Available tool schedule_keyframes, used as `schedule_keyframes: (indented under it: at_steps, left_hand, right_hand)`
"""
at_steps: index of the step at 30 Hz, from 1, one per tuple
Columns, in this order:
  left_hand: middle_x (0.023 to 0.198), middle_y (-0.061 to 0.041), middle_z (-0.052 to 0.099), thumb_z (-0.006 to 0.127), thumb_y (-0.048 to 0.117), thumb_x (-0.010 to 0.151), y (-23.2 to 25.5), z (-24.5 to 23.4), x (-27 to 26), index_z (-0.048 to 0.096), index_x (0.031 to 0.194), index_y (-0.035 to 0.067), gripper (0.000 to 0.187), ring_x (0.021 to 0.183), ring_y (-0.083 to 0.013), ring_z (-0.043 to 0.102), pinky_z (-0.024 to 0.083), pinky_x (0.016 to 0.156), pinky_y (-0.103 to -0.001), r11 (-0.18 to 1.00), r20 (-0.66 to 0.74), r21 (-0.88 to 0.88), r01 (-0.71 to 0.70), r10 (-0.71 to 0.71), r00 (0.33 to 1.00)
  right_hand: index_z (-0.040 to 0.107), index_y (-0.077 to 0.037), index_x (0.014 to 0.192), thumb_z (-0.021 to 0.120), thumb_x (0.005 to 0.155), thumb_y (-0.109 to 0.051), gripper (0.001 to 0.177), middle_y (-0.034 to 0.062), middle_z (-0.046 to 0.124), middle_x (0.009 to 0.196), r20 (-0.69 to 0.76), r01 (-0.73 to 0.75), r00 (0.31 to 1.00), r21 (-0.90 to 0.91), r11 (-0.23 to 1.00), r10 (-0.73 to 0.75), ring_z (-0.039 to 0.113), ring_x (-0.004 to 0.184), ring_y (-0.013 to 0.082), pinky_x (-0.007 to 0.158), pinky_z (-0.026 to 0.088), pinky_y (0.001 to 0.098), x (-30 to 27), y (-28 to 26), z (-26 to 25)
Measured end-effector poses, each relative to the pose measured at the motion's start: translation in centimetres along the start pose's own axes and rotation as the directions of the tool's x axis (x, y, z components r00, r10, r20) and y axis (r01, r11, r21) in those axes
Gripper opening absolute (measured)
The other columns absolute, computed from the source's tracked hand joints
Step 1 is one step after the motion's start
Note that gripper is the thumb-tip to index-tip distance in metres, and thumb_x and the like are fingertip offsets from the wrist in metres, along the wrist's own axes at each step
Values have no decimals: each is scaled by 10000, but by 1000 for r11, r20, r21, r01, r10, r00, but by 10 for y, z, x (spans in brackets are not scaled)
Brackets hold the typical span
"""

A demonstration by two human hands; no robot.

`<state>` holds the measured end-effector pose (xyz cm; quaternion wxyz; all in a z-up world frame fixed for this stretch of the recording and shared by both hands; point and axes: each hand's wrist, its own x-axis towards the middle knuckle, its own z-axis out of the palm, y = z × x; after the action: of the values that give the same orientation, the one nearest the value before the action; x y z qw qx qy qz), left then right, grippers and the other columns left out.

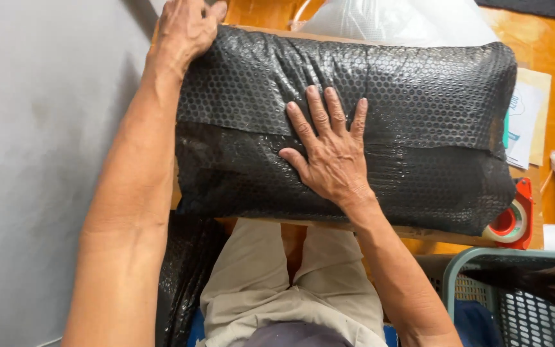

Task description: Wrapping a large object in black bubble wrap and securing it with adhesive tape using a dispenser.

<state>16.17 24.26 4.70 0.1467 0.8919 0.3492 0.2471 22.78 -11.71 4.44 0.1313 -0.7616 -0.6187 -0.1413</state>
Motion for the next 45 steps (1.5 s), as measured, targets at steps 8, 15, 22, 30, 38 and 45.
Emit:
schedule_keyframes:
  at_steps: [8, 15, 22, 30, 38, 45]
  left_hand:
    - [1066, -325, 726, 880, 701, 888, -19, 13, 9, 737, 1063, -110, 842, 1043, -444, 684, 533, 900, -422, 948, 168, 264, 179, -228, 959]
    - [994, -41, 667, 816, 505, 930, 15, -26, 4, 706, 1099, 72, 477, 863, -218, 611, 441, 718, -433, 737, 436, 101, 668, -636, 637]
    - [807, 76, 366, 769, 332, 1002, 35, -28, -19, 451, 835, 216, 378, 604, -55, 238, 140, 409, -265, 621, 379, -129, 773, -690, 617]
    - [735, -42, 510, 745, 339, 983, -51, 39, -3, 589, 818, 109, 323, 653, -200, 441, 320, 542, -411, 818, 260, 29, 575, -562, 785]
    - [624, 36, 268, 644, 214, 1059, 1, 8, -22, 258, 626, 175, 581, 558, -163, 272, 258, 499, -417, 862, 268, 17, 506, -491, 829]
    - [712, 68, 259, 683, 125, 1025, 6, 22, -20, 252, 763, 221, 513, 556, -73, 289, 203, 422, -324, 641, 214, -405, 652, -627, 749]
  right_hand:
    - [260, -249, 1644, 459, 1082, -707, 752, 116, 220, 1695, 36, -36, 999, -80, 996, 39, 185, 1574, 363, 1204, 45, 726, -5, -1, 3]
    - [294, -270, 1634, 508, 1061, -738, 770, 99, 227, 1690, 1, -26, 1000, -91, 995, 27, 205, 1572, 348, 1211, 101, 721, -2, -3, 5]
    - [318, -261, 1624, 529, 1046, -758, 791, 122, 261, 1677, -32, -9, 999, -99, 995, 5, 244, 1562, 367, 1213, 138, 716, -4, -4, 4]
    - [402, -253, 1590, 587, 1005, -740, 783, 130, 332, 1653, -98, -4, 995, -74, 997, -3, 319, 1543, 354, 1212, 164, 703, -4, -3, 5]
    - [433, -256, 1572, 593, 993, -720, 759, 120, 350, 1644, -89, -34, 996, -41, 999, 30, 323, 1533, 350, 1206, 187, 713, -3, -10, 9]
    - [436, -262, 1557, 668, 980, -733, 780, 111, 382, 1632, -124, -109, 987, -23, 994, 105, 355, 1532, 333, 1217, 212, 704, 4, -15, 4]
